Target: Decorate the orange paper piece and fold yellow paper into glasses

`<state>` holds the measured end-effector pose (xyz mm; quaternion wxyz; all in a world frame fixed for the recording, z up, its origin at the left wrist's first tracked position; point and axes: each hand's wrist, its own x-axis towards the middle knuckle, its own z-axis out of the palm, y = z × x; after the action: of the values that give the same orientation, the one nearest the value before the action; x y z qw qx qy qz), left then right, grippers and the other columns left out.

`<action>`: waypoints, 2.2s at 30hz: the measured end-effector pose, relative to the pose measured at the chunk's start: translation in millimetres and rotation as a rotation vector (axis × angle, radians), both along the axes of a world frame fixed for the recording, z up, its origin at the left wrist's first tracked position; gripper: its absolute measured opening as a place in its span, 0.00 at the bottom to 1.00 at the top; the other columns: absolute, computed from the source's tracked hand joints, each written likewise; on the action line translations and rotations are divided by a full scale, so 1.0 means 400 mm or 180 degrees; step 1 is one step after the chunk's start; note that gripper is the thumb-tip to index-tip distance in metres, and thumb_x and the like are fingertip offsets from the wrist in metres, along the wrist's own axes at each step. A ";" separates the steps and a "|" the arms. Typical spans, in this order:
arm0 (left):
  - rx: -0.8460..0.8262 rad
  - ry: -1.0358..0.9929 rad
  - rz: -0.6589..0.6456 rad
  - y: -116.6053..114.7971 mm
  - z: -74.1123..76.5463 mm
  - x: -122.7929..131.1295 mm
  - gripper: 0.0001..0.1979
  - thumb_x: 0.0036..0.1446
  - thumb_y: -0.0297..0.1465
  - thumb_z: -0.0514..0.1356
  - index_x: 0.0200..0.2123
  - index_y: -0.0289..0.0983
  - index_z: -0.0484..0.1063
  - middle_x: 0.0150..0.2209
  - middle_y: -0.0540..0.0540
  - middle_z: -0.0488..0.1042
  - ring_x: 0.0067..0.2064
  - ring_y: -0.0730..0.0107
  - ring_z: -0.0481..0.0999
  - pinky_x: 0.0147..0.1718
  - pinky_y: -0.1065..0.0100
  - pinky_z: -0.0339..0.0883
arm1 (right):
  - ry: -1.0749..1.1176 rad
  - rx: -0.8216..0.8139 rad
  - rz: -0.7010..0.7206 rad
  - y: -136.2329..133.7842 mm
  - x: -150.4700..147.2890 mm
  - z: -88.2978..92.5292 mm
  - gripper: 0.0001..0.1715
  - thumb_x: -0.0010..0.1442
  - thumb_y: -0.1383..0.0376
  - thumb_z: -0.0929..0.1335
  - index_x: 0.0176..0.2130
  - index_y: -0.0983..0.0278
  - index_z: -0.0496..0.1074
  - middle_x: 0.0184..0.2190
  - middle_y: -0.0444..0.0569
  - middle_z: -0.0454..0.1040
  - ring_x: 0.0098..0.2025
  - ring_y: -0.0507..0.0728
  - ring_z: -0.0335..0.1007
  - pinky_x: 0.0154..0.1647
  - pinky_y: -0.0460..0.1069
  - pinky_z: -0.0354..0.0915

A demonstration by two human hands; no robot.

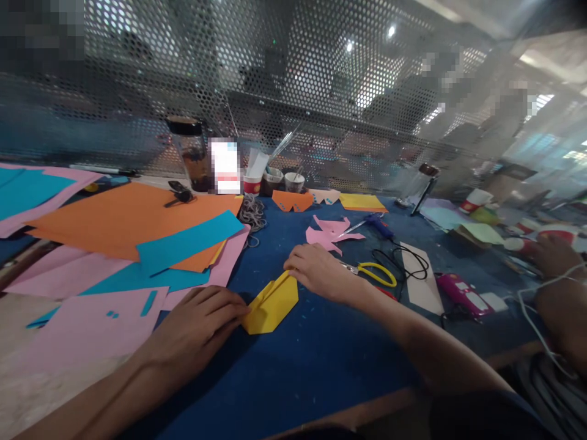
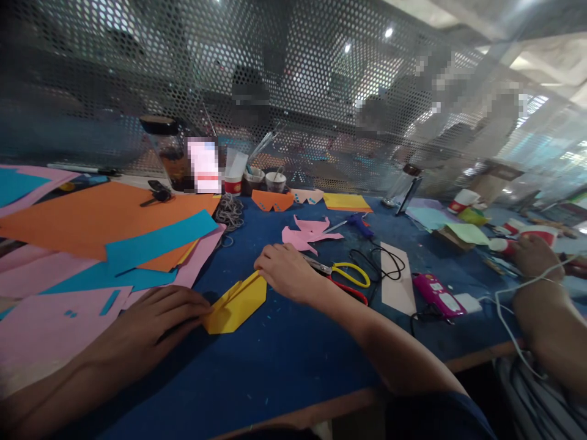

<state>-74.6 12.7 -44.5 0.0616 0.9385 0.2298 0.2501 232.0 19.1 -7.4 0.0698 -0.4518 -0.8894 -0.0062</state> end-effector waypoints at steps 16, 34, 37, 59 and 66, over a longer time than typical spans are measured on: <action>-0.0222 0.0155 -0.0070 0.112 0.025 0.057 0.16 0.70 0.23 0.50 0.43 0.38 0.79 0.43 0.44 0.82 0.44 0.62 0.79 0.45 0.62 0.71 | 0.0288 -0.1083 -0.0532 -0.099 0.009 0.083 0.04 0.67 0.65 0.72 0.43 0.62 0.74 0.38 0.44 0.80 0.37 0.55 0.73 0.36 0.49 0.56; -0.0426 -0.0193 -0.0232 0.101 0.015 0.066 0.10 0.71 0.28 0.55 0.45 0.39 0.78 0.45 0.45 0.83 0.47 0.66 0.81 0.46 0.68 0.74 | 0.0675 -0.0988 0.0219 -0.127 -0.070 0.059 0.13 0.73 0.60 0.69 0.53 0.62 0.76 0.44 0.48 0.79 0.45 0.56 0.75 0.46 0.50 0.66; -0.0432 -0.0131 -0.0289 0.100 0.030 0.079 0.13 0.70 0.23 0.53 0.44 0.38 0.78 0.44 0.45 0.83 0.46 0.67 0.81 0.45 0.69 0.74 | 0.0860 -0.0877 0.0103 -0.129 -0.067 0.053 0.15 0.72 0.59 0.71 0.53 0.64 0.74 0.45 0.49 0.78 0.45 0.56 0.75 0.48 0.50 0.67; 0.0464 -0.0096 -0.0249 0.035 0.013 0.061 0.17 0.68 0.23 0.52 0.48 0.34 0.80 0.49 0.38 0.84 0.52 0.59 0.81 0.51 0.59 0.75 | 0.0384 -0.0422 0.0588 -0.137 -0.075 0.043 0.13 0.75 0.69 0.64 0.50 0.69 0.76 0.50 0.56 0.77 0.53 0.60 0.72 0.56 0.55 0.69; 0.0934 0.0210 0.0032 -0.074 0.019 0.070 0.18 0.69 0.23 0.51 0.52 0.33 0.79 0.50 0.39 0.84 0.51 0.52 0.78 0.49 0.53 0.71 | 0.0210 -0.0377 0.0603 -0.141 -0.073 0.050 0.12 0.72 0.71 0.65 0.52 0.66 0.76 0.50 0.55 0.76 0.53 0.60 0.72 0.55 0.55 0.68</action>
<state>-46.5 -17.0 -37.0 -0.0851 0.9440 0.1974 0.2503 202.7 -37.3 12.8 0.0725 -0.3691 -0.9241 0.0679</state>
